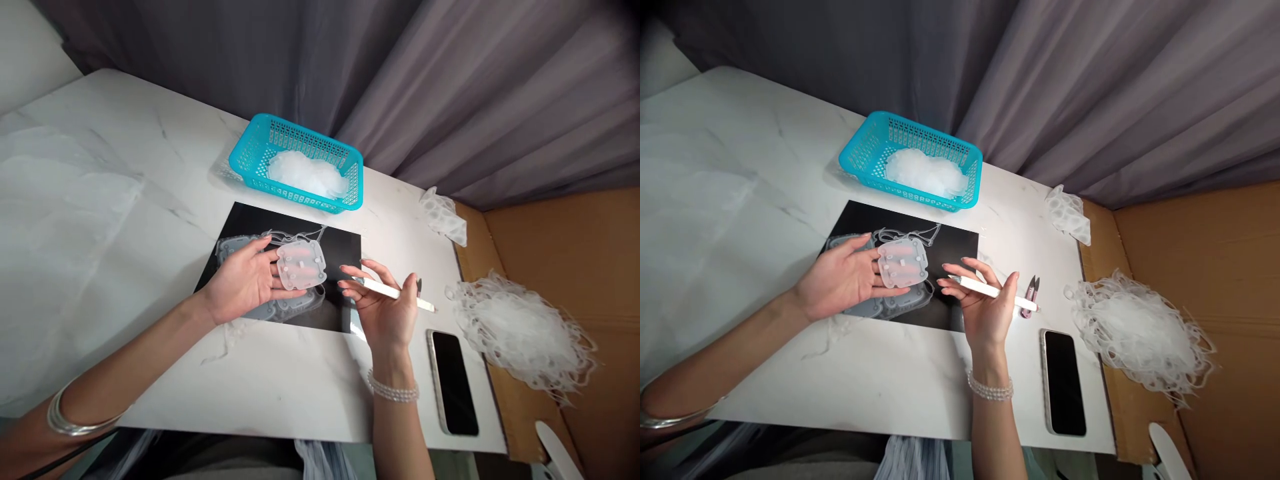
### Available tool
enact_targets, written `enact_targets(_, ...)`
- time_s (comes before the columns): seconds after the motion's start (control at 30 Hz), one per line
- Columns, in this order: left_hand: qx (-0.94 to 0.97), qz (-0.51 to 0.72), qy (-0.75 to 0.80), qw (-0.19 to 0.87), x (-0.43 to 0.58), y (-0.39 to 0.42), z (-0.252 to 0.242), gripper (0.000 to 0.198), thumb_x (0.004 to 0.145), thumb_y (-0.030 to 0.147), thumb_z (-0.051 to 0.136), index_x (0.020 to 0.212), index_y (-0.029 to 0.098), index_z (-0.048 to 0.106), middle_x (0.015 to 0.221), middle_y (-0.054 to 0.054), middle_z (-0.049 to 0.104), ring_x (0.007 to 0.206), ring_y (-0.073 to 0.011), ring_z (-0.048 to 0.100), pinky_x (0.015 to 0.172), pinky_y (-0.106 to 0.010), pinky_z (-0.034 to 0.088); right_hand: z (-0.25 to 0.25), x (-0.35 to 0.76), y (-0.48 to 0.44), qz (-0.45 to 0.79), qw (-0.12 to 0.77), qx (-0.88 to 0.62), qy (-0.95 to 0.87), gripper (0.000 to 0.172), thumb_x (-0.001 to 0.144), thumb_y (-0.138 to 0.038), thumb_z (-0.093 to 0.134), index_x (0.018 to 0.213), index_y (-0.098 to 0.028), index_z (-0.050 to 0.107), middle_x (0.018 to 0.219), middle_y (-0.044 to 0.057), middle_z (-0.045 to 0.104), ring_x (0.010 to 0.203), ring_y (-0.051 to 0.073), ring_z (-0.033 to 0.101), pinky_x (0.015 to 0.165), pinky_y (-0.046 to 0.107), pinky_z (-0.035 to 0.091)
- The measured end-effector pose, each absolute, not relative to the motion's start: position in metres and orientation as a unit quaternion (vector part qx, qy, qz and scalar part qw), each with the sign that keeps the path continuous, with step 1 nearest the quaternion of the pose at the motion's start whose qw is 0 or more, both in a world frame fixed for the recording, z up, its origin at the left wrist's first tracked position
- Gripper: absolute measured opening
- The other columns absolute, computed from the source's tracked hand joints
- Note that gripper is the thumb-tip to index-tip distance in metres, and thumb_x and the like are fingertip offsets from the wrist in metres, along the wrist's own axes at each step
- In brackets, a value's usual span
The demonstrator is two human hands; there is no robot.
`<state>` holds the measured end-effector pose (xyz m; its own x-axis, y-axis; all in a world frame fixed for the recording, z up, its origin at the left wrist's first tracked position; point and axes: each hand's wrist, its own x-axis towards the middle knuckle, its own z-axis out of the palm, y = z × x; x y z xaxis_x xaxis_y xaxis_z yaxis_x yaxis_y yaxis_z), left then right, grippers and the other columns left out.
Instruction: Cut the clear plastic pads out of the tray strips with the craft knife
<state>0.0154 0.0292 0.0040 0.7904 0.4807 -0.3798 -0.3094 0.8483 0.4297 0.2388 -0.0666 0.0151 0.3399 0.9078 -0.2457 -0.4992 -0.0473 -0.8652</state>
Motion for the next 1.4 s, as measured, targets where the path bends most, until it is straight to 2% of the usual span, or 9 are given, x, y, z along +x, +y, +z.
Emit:
enact_targets(0.47,0.175,0.185,0.254,0.933,0.019,0.025,0.004,0.067,0.097,0.057,0.039,0.143,0.010,0.049,0.129,-0.021,0.068,0.124,-0.0359,0.063,0.112,-0.057,0.037,0.012,0.236,-0.064,0.595,0.638,-0.461,-0.164,0.066,0.096,-0.070,0.035,0.107,-0.016,0.071,0.102,0.018,0.078,0.091,0.027,0.077,0.086,0.043,0.060)
enact_targets(0.7,0.183,0.174,0.255,0.933,0.021,0.022,0.005,0.066,0.096,0.058,0.041,0.138,0.008,0.054,0.133,-0.021,0.065,0.120,-0.0365,0.065,0.112,-0.055,0.039,0.011,0.235,-0.064,0.620,0.627,-0.446,-0.151,0.064,0.097,-0.068,0.035,0.111,-0.015,0.069,0.106,0.020,0.077,0.093,0.026,0.077,0.084,0.037,0.061)
enact_targets(0.9,0.184,0.161,0.259,0.934,0.022,0.020,0.008,0.067,0.097,0.058,0.041,0.141,0.008,0.052,0.143,-0.021,0.058,0.121,-0.0373,0.064,0.112,-0.054,0.039,0.014,0.234,-0.064,0.648,0.602,-0.445,-0.143,0.063,0.100,-0.063,0.030,0.116,-0.014,0.067,0.097,0.019,0.079,0.093,0.025,0.077,0.088,0.040,0.060)
enact_targets(1.0,0.188,0.165,0.257,0.934,0.021,0.021,0.005,0.069,0.097,0.058,0.041,0.145,0.008,0.047,0.144,-0.023,0.057,0.125,-0.0369,0.062,0.113,-0.053,0.039,0.015,0.235,-0.064,0.630,0.616,-0.450,-0.143,0.062,0.100,-0.063,0.032,0.113,-0.014,0.068,0.098,0.019,0.079,0.098,0.026,0.076,0.093,0.042,0.058)
enact_targets(1.13,0.176,0.208,0.282,0.920,0.021,0.021,0.000,0.065,0.097,0.054,0.044,0.147,0.013,0.044,0.149,-0.020,0.052,0.129,-0.0342,0.058,0.112,-0.049,0.040,0.018,0.229,-0.067,0.587,0.659,-0.441,-0.163,0.059,0.100,-0.062,0.032,0.110,-0.017,0.070,0.103,0.017,0.079,0.105,0.026,0.074,0.096,0.041,0.057)
enact_targets(1.2,0.157,0.214,0.284,0.921,0.021,0.021,-0.002,0.064,0.097,0.054,0.044,0.145,0.013,0.046,0.144,-0.019,0.057,0.121,-0.0319,0.064,0.109,-0.047,0.044,0.020,0.220,-0.068,0.616,0.639,-0.421,-0.187,0.062,0.099,-0.065,0.031,0.110,-0.019,0.071,0.107,0.016,0.078,0.106,0.026,0.074,0.095,0.041,0.057)
enact_targets(1.3,0.130,0.206,0.259,0.935,0.020,0.021,-0.002,0.063,0.099,0.054,0.039,0.144,0.011,0.048,0.133,-0.019,0.065,0.105,-0.0274,0.070,0.097,-0.042,0.052,0.024,0.209,-0.070,0.700,0.553,-0.393,-0.223,0.071,0.096,-0.072,0.028,0.109,-0.018,0.072,0.115,0.016,0.076,0.103,0.030,0.075,0.091,0.044,0.059)
enact_targets(1.4,0.116,0.210,0.235,0.942,0.019,0.023,-0.001,0.061,0.102,0.051,0.034,0.145,0.011,0.048,0.133,-0.018,0.065,0.113,-0.0282,0.067,0.094,-0.042,0.054,0.027,0.211,-0.070,0.711,0.534,-0.398,-0.227,0.074,0.096,-0.073,0.029,0.104,-0.016,0.074,0.115,0.017,0.076,0.095,0.031,0.077,0.083,0.042,0.061)
